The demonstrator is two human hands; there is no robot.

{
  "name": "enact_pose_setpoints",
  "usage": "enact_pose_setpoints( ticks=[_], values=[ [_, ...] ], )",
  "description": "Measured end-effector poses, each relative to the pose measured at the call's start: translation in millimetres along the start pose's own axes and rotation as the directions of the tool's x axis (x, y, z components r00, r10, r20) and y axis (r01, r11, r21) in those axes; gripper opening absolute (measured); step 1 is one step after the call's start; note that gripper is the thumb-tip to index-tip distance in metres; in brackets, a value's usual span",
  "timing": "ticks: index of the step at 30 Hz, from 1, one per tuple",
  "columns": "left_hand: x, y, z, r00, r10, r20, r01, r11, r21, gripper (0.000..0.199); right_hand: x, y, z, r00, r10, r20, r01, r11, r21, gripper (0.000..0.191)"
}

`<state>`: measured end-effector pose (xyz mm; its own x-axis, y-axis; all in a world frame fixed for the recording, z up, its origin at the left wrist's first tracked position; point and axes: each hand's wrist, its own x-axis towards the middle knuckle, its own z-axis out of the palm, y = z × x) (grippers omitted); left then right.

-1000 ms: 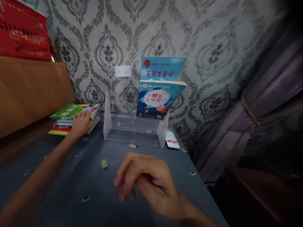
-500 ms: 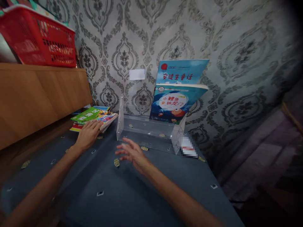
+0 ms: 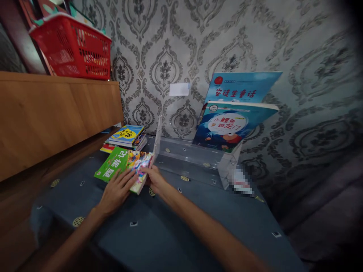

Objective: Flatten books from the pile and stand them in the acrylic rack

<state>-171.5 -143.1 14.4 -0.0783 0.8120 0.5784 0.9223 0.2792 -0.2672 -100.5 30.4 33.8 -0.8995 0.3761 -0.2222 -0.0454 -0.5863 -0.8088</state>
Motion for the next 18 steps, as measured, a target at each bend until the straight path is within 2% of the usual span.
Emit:
enact_pose_setpoints(
  ticks=[4,8,13,16,18],
  values=[
    [-26,-10,1.4,0.987,-0.046,0.156,0.051,0.998,-0.028,0.066,-35,19,-29,0.999,0.044,-0.03,-0.044,0.999,-0.019,0.033],
    [-40,-8,1.3,0.95,-0.021,0.313,0.067,0.988,-0.138,0.075,-77,21,-62,0.991,0.103,-0.088,-0.107,0.994,-0.033,0.034],
    [-25,15,-13.0,0.891,0.126,0.436,0.06,0.919,-0.389,0.082,-128,5,-97,0.984,0.123,-0.126,-0.134,0.988,-0.081,0.04],
    [-9,22,-22.1,0.82,0.262,0.509,0.105,0.805,-0.583,0.082,-156,-3,-117,0.976,0.149,-0.159,-0.171,0.976,-0.135,0.047],
    [5,19,-20.9,0.763,0.347,0.546,0.176,0.701,-0.691,0.077,-173,-7,-130,0.98,0.141,-0.143,-0.171,0.96,-0.222,0.05]
  ],
)
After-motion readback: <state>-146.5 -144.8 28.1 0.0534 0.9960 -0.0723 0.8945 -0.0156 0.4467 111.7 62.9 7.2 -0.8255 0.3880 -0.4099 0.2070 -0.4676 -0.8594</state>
